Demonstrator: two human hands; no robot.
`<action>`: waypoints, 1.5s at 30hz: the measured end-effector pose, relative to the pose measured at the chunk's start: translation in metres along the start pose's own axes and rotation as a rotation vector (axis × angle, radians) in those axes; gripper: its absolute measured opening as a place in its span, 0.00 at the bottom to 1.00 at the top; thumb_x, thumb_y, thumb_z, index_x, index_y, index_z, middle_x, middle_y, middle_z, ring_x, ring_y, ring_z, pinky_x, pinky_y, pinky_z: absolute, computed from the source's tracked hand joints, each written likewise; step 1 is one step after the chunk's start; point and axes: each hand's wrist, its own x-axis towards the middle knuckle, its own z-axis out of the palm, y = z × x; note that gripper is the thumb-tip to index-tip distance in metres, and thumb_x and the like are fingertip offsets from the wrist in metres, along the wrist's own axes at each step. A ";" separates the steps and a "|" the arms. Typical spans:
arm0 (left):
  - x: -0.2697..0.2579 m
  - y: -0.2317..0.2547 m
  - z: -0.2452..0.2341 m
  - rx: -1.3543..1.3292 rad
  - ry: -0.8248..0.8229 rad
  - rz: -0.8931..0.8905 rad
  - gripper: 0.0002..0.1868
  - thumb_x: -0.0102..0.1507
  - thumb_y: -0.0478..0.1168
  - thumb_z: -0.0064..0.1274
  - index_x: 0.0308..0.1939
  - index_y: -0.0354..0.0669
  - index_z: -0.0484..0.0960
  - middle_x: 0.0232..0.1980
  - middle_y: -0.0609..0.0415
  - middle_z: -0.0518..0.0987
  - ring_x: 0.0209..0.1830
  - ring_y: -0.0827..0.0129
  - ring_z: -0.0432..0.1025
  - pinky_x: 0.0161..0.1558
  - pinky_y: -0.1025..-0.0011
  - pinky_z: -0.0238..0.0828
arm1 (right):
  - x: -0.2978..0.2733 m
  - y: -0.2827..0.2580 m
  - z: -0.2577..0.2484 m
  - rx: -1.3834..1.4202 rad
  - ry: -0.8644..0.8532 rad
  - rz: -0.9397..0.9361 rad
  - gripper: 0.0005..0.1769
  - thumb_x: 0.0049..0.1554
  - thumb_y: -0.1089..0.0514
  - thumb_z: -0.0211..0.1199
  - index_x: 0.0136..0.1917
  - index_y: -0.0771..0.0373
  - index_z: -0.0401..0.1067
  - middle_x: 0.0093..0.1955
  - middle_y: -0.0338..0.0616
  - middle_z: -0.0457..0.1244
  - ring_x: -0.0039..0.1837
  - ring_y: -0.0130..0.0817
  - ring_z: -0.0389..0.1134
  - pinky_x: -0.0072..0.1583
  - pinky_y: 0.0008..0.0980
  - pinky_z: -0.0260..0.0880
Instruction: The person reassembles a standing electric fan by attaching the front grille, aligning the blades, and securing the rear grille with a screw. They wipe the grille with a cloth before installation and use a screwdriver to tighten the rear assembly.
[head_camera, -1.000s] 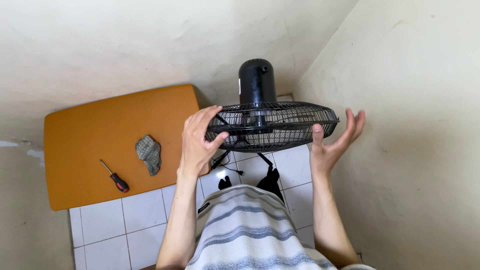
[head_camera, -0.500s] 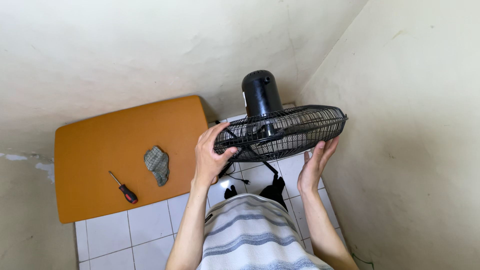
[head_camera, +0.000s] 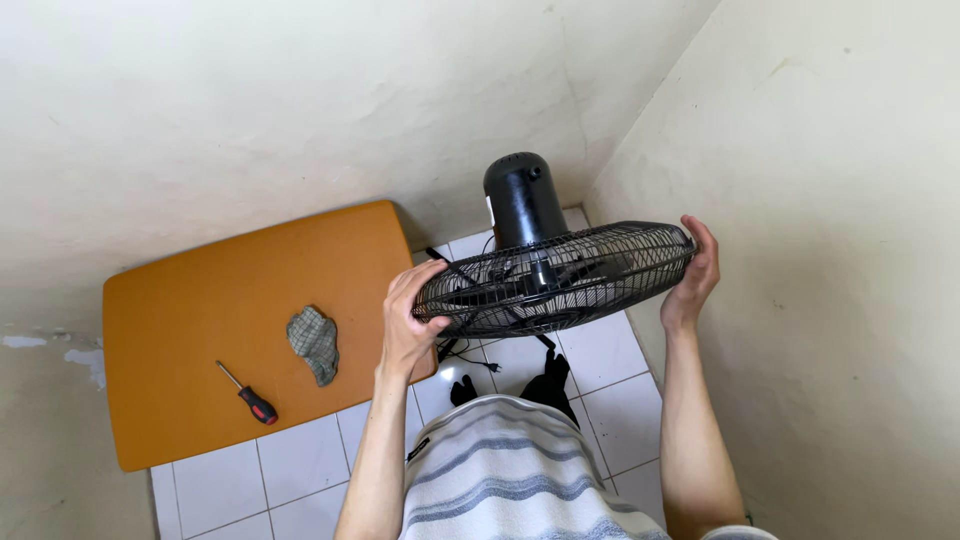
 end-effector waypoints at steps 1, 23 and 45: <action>-0.003 -0.013 0.001 -0.002 0.004 0.027 0.53 0.60 0.83 0.33 0.59 0.38 0.81 0.60 0.45 0.82 0.67 0.50 0.73 0.73 0.53 0.59 | 0.005 0.009 -0.001 0.017 -0.022 -0.009 0.53 0.66 0.19 0.34 0.73 0.70 0.64 0.72 0.54 0.62 0.77 0.45 0.60 0.80 0.43 0.54; -0.010 -0.039 0.093 -1.065 0.198 -1.075 0.22 0.71 0.54 0.36 0.56 0.45 0.75 0.55 0.53 0.78 0.56 0.65 0.70 0.58 0.58 0.66 | 0.100 0.050 -0.026 0.772 0.100 0.701 0.21 0.63 0.38 0.49 0.41 0.54 0.67 0.40 0.34 0.64 0.44 0.27 0.64 0.47 0.32 0.66; 0.030 0.009 0.205 -1.011 0.041 -1.109 0.34 0.70 0.64 0.29 0.65 0.44 0.71 0.64 0.47 0.76 0.66 0.58 0.68 0.65 0.46 0.63 | 0.212 0.116 -0.089 0.567 -0.057 0.627 0.25 0.67 0.34 0.45 0.57 0.55 0.68 0.55 0.38 0.64 0.59 0.28 0.64 0.63 0.33 0.66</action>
